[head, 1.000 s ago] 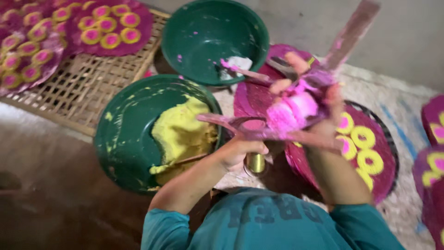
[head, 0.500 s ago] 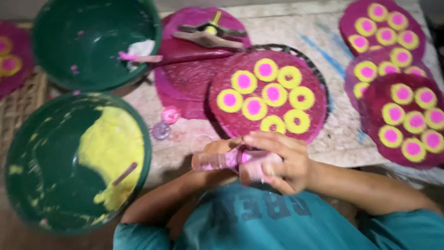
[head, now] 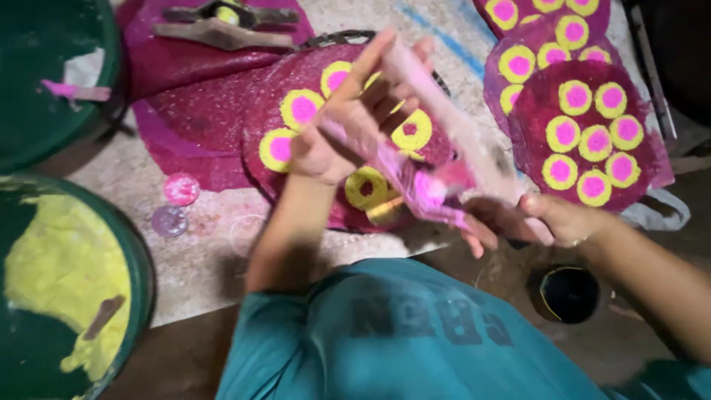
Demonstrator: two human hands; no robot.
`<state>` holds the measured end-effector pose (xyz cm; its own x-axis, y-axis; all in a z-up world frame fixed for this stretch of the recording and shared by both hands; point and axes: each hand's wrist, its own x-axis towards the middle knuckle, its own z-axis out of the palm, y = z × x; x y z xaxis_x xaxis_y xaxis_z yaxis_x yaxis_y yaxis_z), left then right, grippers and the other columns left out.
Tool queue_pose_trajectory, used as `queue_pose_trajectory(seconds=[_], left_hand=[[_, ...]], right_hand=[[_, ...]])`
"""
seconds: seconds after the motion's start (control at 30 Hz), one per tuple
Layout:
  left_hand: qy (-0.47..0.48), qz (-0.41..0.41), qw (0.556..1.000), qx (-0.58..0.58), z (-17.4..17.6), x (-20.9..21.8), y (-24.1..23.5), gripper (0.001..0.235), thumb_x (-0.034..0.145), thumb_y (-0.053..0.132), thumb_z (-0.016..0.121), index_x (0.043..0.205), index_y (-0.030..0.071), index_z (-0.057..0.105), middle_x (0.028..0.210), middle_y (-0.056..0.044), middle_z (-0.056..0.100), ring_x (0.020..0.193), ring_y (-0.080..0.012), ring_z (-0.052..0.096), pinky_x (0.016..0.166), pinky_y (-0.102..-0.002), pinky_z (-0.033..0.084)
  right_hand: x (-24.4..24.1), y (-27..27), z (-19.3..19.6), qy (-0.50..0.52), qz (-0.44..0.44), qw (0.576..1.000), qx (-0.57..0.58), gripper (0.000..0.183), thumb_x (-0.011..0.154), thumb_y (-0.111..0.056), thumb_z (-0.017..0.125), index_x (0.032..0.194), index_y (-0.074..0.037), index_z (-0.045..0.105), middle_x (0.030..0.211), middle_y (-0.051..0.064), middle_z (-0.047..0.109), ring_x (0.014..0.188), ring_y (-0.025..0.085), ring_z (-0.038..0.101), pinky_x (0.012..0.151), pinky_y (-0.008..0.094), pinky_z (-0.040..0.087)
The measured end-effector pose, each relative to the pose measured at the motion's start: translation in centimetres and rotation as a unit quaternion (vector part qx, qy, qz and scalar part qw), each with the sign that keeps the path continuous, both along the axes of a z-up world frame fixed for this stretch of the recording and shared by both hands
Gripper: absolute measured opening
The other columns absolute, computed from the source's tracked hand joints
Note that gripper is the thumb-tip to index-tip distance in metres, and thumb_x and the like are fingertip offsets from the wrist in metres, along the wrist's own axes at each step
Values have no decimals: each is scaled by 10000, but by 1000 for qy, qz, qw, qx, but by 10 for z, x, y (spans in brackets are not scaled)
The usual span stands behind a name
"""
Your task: The person uses a wooden press to form yellow dough into rings on a pink glittery mat, then presses pink dough into the centers to create two-toned decorative circles. The finished pieces are arranged on a nearby tray.
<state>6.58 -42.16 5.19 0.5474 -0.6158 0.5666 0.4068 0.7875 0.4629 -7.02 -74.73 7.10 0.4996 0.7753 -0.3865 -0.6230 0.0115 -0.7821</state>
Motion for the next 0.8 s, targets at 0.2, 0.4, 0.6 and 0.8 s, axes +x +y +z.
queue_pose_trajectory(seconds=[0.2,0.4,0.6,0.8], left_hand=[[129,17,988,-79,-40,3,-44,622,921,351,656,1445,53,502,1196,-105,552,1198,-273,528,1116,-403,399],[205,73,970,-110,-68,18,-25,454,813,270,615,1224,89,545,1123,-56,579,1126,-247,577,1139,-496,435],[219,97,950,-201,-106,29,-20,259,923,273,559,1135,124,545,1066,-37,597,1058,-211,602,1090,-401,473],[189,83,951,-232,-130,35,-7,236,997,294,481,1094,106,585,1013,-51,636,1027,-212,633,1022,-388,535]], right_hand=[[1,-4,0,29,17,994,-108,1031,872,-785,458,1500,31,408,1277,218,649,1167,305,639,1050,464,474],[35,2,-14,-37,94,968,-232,884,953,-756,324,1245,7,662,1054,124,726,937,207,629,769,364,453],[51,24,-40,-88,60,951,-289,829,978,-706,269,1099,-24,726,971,91,739,895,173,673,799,293,538],[50,44,-62,-142,57,924,-350,816,981,-689,300,1002,-17,762,763,90,666,693,209,570,622,368,457]])
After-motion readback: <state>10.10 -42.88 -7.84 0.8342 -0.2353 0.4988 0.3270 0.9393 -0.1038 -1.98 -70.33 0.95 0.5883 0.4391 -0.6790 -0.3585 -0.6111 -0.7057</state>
